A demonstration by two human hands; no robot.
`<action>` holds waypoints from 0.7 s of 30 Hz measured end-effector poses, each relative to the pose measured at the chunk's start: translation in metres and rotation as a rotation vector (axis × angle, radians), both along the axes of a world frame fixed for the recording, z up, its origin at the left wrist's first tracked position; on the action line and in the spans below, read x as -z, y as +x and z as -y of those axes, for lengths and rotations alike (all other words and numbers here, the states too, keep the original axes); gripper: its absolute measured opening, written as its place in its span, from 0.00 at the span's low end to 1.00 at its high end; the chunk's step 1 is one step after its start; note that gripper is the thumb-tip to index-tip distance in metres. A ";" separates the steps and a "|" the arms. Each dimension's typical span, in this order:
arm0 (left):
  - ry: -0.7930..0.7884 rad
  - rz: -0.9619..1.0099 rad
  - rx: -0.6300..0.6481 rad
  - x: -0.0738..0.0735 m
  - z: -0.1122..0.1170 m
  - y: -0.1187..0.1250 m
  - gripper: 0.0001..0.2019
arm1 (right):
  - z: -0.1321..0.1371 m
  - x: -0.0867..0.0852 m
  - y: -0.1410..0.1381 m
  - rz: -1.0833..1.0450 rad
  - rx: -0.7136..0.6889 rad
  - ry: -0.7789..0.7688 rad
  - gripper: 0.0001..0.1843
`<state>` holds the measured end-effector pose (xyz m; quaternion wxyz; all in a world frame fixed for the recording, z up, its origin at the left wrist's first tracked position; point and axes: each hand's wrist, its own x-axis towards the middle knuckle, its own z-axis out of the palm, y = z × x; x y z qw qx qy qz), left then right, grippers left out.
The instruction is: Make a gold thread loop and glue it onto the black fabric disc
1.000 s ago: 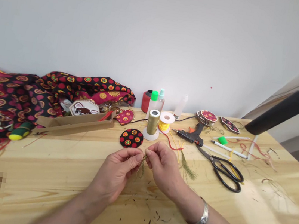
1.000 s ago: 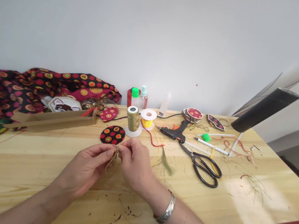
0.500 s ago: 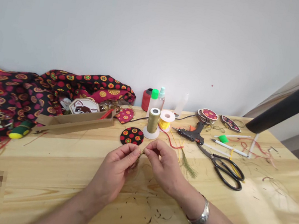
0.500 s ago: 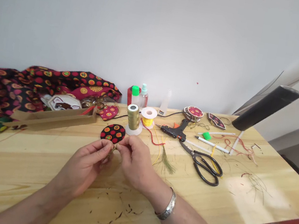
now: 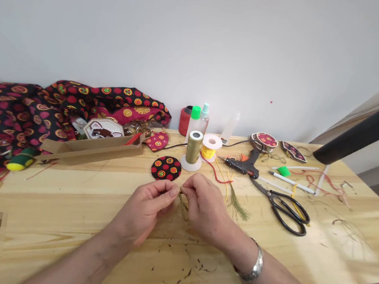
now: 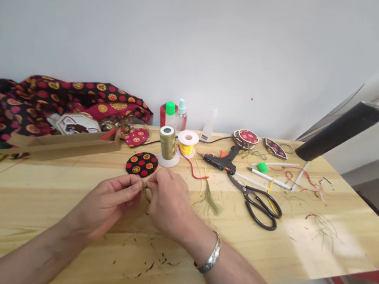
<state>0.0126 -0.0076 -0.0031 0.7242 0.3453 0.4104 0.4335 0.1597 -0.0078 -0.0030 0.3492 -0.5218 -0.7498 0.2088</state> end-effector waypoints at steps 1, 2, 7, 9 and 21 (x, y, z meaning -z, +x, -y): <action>-0.011 0.016 -0.023 -0.001 -0.001 0.000 0.09 | -0.001 0.001 0.001 -0.015 0.007 -0.011 0.08; -0.024 0.035 -0.058 -0.001 -0.001 0.000 0.08 | -0.002 0.002 0.001 -0.044 0.019 -0.022 0.08; -0.065 0.046 -0.259 -0.001 -0.004 0.002 0.13 | -0.005 0.002 0.002 -0.213 0.097 -0.062 0.07; -0.037 0.020 -0.262 -0.001 -0.004 0.002 0.14 | -0.005 0.000 0.002 -0.249 0.121 -0.082 0.08; 0.071 -0.201 -0.185 0.000 0.003 0.002 0.13 | -0.001 -0.002 -0.002 -0.391 0.097 -0.197 0.08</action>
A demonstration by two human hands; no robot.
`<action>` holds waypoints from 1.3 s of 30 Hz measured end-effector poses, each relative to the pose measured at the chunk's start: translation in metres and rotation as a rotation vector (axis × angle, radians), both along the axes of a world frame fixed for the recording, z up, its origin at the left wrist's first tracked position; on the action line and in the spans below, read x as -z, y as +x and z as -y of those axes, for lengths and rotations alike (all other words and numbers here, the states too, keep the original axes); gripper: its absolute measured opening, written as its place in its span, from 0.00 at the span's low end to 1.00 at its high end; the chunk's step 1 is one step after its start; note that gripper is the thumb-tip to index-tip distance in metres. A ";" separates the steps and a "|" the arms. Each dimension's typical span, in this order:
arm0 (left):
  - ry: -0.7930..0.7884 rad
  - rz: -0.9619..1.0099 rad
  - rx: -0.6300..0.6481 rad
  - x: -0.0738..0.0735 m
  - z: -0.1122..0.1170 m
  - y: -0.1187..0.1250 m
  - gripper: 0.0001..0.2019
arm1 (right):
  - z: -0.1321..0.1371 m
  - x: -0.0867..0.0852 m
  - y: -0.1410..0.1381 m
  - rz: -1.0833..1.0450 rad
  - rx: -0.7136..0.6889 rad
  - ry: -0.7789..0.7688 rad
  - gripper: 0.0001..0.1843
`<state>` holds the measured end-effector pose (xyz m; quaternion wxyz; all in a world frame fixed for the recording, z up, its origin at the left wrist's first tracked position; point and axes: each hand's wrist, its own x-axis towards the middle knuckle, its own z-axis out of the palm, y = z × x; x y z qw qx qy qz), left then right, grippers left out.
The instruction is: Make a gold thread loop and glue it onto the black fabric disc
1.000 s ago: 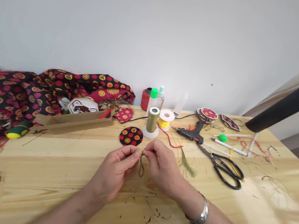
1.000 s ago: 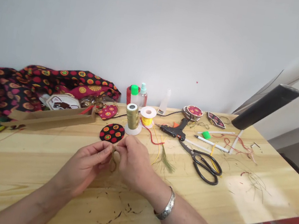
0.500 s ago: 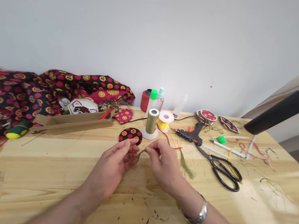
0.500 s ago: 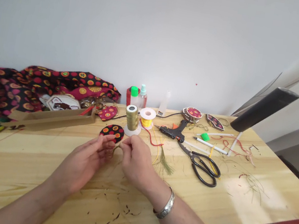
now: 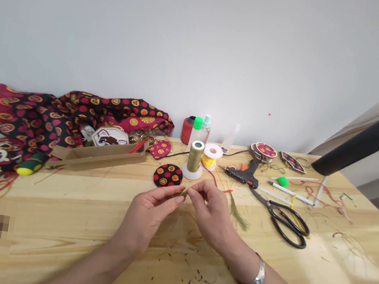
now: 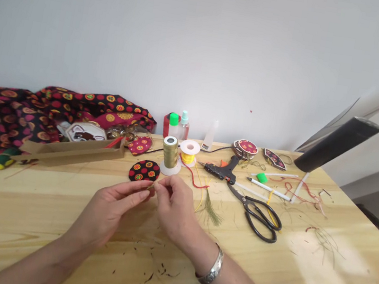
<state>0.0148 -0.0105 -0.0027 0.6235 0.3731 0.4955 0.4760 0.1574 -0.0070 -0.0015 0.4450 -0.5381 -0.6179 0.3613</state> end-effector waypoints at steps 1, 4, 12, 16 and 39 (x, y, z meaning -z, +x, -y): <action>-0.013 -0.005 -0.012 0.000 0.000 0.001 0.13 | 0.001 0.000 -0.001 -0.010 -0.013 -0.011 0.08; -0.021 0.009 -0.038 0.000 0.000 0.001 0.11 | 0.002 -0.001 -0.001 -0.023 -0.041 -0.025 0.08; 0.052 -0.216 -0.043 -0.003 -0.001 -0.001 0.07 | -0.001 -0.003 0.006 0.032 -0.055 0.264 0.09; 0.164 -0.382 0.030 -0.008 0.001 0.001 0.06 | -0.001 -0.005 0.005 0.060 -0.177 0.308 0.10; 0.066 -0.275 0.153 -0.002 0.000 0.000 0.07 | -0.015 -0.008 0.013 -0.131 -0.050 -0.102 0.09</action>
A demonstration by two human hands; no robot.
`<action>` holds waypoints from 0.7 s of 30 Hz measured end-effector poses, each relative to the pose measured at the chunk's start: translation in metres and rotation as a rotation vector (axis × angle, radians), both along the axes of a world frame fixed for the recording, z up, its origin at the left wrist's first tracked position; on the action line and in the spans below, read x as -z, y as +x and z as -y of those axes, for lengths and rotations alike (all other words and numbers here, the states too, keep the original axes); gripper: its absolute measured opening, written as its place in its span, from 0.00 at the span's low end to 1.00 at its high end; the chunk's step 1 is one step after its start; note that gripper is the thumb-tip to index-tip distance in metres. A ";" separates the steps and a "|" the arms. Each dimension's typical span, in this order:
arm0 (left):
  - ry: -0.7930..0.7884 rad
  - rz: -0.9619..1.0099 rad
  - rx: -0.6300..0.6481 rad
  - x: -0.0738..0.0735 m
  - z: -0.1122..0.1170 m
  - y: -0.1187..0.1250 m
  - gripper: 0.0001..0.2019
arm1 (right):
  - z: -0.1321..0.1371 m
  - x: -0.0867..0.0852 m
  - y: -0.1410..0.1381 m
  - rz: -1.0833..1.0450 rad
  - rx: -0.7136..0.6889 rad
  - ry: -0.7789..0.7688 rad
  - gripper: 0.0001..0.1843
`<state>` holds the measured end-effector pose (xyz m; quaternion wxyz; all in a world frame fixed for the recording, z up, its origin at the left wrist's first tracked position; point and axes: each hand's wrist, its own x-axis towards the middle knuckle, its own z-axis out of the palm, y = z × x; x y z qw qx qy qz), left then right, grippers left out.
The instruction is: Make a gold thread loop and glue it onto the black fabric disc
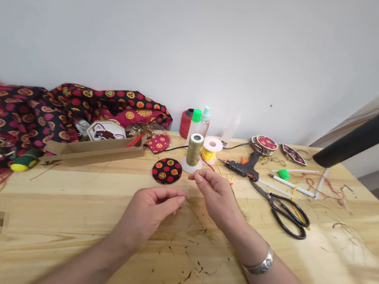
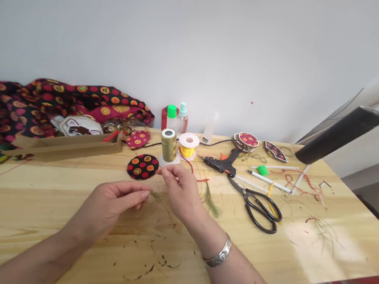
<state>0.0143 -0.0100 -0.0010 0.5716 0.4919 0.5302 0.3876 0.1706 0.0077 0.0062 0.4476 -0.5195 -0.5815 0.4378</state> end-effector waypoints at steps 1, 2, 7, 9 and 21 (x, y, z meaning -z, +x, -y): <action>-0.003 0.025 0.001 0.001 0.000 0.000 0.07 | 0.000 -0.001 0.001 -0.015 -0.001 -0.013 0.10; -0.009 0.052 -0.003 0.001 0.000 0.000 0.07 | 0.000 -0.001 0.002 -0.034 -0.009 -0.028 0.09; -0.056 0.168 -0.041 0.004 -0.001 -0.002 0.06 | 0.001 -0.002 0.003 -0.100 -0.077 -0.094 0.09; -0.073 0.198 -0.057 0.004 -0.002 -0.002 0.06 | 0.001 -0.003 0.003 -0.107 -0.109 -0.129 0.11; -0.062 0.223 -0.127 0.003 -0.001 -0.002 0.07 | 0.003 0.001 0.001 -0.224 -0.232 -0.345 0.13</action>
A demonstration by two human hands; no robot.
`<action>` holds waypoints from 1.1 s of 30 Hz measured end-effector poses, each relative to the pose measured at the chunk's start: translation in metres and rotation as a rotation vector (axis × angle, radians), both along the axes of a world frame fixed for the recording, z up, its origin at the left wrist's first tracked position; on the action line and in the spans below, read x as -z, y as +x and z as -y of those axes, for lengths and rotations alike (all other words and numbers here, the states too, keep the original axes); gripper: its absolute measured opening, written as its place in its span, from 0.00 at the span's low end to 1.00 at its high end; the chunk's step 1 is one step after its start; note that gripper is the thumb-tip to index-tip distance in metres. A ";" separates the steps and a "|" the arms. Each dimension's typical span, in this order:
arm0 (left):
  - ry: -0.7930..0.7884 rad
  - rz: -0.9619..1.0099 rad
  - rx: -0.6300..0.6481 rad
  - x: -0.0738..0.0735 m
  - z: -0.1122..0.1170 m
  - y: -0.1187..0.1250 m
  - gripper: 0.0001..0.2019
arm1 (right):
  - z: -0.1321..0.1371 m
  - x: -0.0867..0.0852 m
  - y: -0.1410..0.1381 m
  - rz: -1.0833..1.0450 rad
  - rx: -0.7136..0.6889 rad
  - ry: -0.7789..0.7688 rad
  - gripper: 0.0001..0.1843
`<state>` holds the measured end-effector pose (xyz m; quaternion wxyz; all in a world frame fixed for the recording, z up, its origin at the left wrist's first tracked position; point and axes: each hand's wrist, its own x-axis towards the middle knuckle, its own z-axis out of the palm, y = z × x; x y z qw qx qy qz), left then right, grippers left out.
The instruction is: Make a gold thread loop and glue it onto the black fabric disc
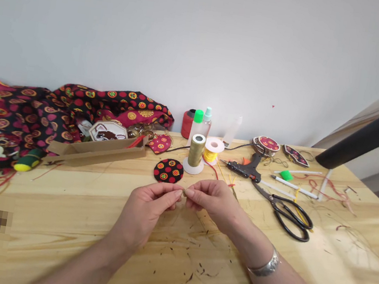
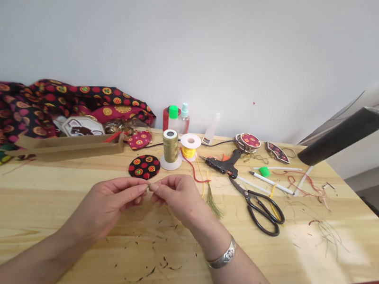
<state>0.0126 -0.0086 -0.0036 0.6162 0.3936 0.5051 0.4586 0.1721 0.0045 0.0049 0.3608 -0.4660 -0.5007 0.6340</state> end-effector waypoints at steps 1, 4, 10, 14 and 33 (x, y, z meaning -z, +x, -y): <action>0.001 -0.010 -0.003 0.000 0.000 0.000 0.07 | 0.000 0.000 0.000 0.011 0.006 0.005 0.13; 0.005 -0.003 0.002 0.000 0.001 0.000 0.08 | 0.000 0.001 0.001 0.042 0.008 0.038 0.13; 0.006 0.072 0.039 0.001 0.000 0.000 0.09 | 0.001 -0.002 0.002 0.094 -0.035 0.048 0.12; 0.000 0.056 0.042 0.001 -0.001 0.000 0.09 | 0.001 -0.003 0.002 0.117 -0.059 0.033 0.12; -0.013 0.058 -0.003 -0.002 -0.003 0.000 0.08 | 0.002 0.000 0.003 0.328 0.057 0.668 0.11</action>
